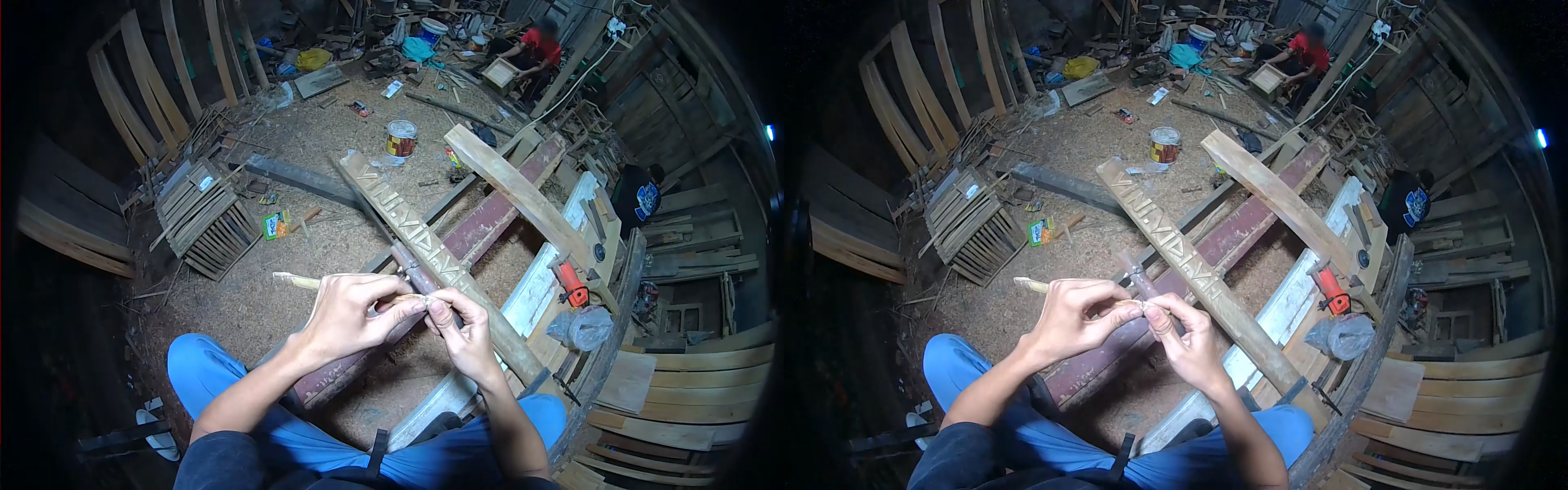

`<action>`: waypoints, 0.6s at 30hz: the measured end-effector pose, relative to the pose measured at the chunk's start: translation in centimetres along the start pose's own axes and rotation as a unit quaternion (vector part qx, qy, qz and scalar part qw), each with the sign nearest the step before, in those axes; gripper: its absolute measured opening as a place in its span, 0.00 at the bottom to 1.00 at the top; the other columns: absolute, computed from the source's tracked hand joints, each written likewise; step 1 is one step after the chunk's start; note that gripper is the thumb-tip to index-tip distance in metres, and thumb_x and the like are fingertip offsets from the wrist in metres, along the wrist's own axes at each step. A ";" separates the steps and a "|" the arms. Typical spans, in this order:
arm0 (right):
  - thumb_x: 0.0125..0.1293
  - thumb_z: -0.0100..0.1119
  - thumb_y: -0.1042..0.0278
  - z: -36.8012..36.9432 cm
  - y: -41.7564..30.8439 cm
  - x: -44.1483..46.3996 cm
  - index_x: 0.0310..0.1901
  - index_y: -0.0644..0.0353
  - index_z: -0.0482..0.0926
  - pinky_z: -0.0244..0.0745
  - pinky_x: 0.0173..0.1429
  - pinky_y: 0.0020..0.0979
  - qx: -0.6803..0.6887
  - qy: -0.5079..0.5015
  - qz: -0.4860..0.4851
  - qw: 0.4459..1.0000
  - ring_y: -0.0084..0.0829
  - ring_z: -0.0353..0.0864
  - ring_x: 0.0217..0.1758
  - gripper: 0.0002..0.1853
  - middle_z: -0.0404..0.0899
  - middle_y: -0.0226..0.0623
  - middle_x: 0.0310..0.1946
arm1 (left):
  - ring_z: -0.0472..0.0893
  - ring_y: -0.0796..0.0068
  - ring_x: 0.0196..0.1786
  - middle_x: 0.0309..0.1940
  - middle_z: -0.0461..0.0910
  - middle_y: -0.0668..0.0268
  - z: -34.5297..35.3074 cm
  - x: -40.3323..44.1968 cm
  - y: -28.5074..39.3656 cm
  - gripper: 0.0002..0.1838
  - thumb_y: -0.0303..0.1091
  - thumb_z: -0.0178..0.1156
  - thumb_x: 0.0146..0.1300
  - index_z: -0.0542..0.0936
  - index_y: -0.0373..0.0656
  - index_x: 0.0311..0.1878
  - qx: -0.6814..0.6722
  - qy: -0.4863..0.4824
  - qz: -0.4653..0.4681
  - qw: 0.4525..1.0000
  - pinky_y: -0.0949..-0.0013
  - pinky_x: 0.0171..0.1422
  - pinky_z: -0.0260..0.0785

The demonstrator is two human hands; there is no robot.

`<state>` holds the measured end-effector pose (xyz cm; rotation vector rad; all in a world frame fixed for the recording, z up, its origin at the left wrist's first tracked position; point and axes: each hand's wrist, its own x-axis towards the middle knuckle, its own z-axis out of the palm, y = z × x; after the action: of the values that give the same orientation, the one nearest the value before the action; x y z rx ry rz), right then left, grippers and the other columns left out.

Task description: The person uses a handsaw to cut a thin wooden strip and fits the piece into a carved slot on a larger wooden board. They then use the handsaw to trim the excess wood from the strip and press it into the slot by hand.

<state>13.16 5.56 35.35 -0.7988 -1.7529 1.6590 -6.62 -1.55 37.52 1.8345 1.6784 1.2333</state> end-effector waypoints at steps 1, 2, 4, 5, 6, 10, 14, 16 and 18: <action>0.79 0.60 0.65 0.0 0.1 0.0 0.50 0.66 0.83 0.72 0.42 0.25 0.003 0.002 0.001 1.000 0.19 0.75 0.36 0.12 0.79 0.29 0.33 | 0.84 0.64 0.26 0.25 0.83 0.63 -0.1 0.1 0.1 0.10 0.39 0.74 0.60 0.87 0.43 0.38 0.031 0.015 0.036 0.999 0.65 0.31 0.72; 0.79 0.59 0.64 -0.2 0.0 0.3 0.51 0.66 0.83 0.71 0.41 0.25 -0.042 0.001 -0.028 0.999 0.18 0.74 0.35 0.12 0.78 0.29 0.32 | 0.83 0.65 0.26 0.25 0.83 0.64 -0.2 0.2 0.1 0.10 0.39 0.74 0.60 0.87 0.44 0.37 0.063 0.031 0.074 0.995 0.64 0.32 0.72; 0.80 0.59 0.63 -0.6 0.0 0.6 0.51 0.66 0.83 0.71 0.41 0.25 -0.090 -0.003 -0.059 0.994 0.17 0.73 0.34 0.13 0.77 0.29 0.31 | 0.83 0.65 0.26 0.24 0.82 0.65 -0.3 0.5 -0.3 0.09 0.39 0.74 0.60 0.87 0.44 0.37 0.088 0.035 0.092 0.991 0.64 0.32 0.72; 0.80 0.58 0.62 -0.7 0.1 0.7 0.51 0.66 0.83 0.72 0.42 0.26 -0.066 -0.007 -0.021 0.998 0.18 0.75 0.35 0.14 0.79 0.30 0.31 | 0.82 0.65 0.26 0.24 0.82 0.65 -0.3 0.5 -0.4 0.09 0.39 0.74 0.61 0.86 0.45 0.36 0.110 0.039 0.109 0.987 0.64 0.32 0.71; 0.80 0.58 0.61 -0.8 0.1 0.6 0.50 0.66 0.83 0.73 0.43 0.26 -0.043 -0.010 0.018 0.999 0.20 0.76 0.36 0.15 0.80 0.30 0.32 | 0.82 0.65 0.26 0.24 0.82 0.65 -0.4 0.6 -0.4 0.09 0.39 0.74 0.61 0.86 0.45 0.36 0.110 0.039 0.111 0.987 0.64 0.32 0.71; 0.80 0.58 0.60 -0.5 0.0 0.5 0.50 0.65 0.84 0.76 0.44 0.30 -0.100 0.002 0.020 0.995 0.25 0.82 0.37 0.15 0.84 0.34 0.33 | 0.85 0.64 0.31 0.28 0.84 0.66 -0.7 0.5 0.1 0.09 0.41 0.71 0.63 0.86 0.46 0.36 0.133 0.035 0.077 0.988 0.63 0.37 0.75; 0.76 0.61 0.64 -0.3 -0.7 0.7 0.49 0.63 0.85 0.79 0.44 0.37 -0.242 0.041 -0.133 0.960 0.39 0.87 0.38 0.11 0.86 0.42 0.35 | 0.83 0.65 0.28 0.25 0.83 0.66 -0.4 0.2 -0.2 0.09 0.41 0.73 0.61 0.86 0.46 0.34 0.139 0.054 0.074 0.986 0.64 0.34 0.73; 0.75 0.62 0.66 -0.5 -1.3 0.8 0.48 0.63 0.85 0.79 0.44 0.39 -0.272 0.038 -0.148 0.950 0.43 0.88 0.39 0.10 0.86 0.45 0.37 | 0.81 0.66 0.25 0.23 0.82 0.66 -0.5 0.3 -0.3 0.09 0.40 0.74 0.60 0.86 0.46 0.34 0.142 0.063 0.085 0.984 0.64 0.32 0.70; 0.73 0.64 0.67 -0.7 -1.8 0.7 0.46 0.63 0.85 0.80 0.44 0.39 -0.336 0.017 -0.151 0.930 0.43 0.88 0.40 0.09 0.87 0.44 0.38 | 0.82 0.66 0.25 0.23 0.82 0.65 -0.6 0.4 -0.2 0.09 0.39 0.74 0.60 0.86 0.45 0.33 0.152 0.057 0.109 0.981 0.64 0.32 0.71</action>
<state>13.14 6.46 37.16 -0.7772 -2.3118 0.8287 -7.23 -1.35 37.86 2.2169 1.8529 1.2433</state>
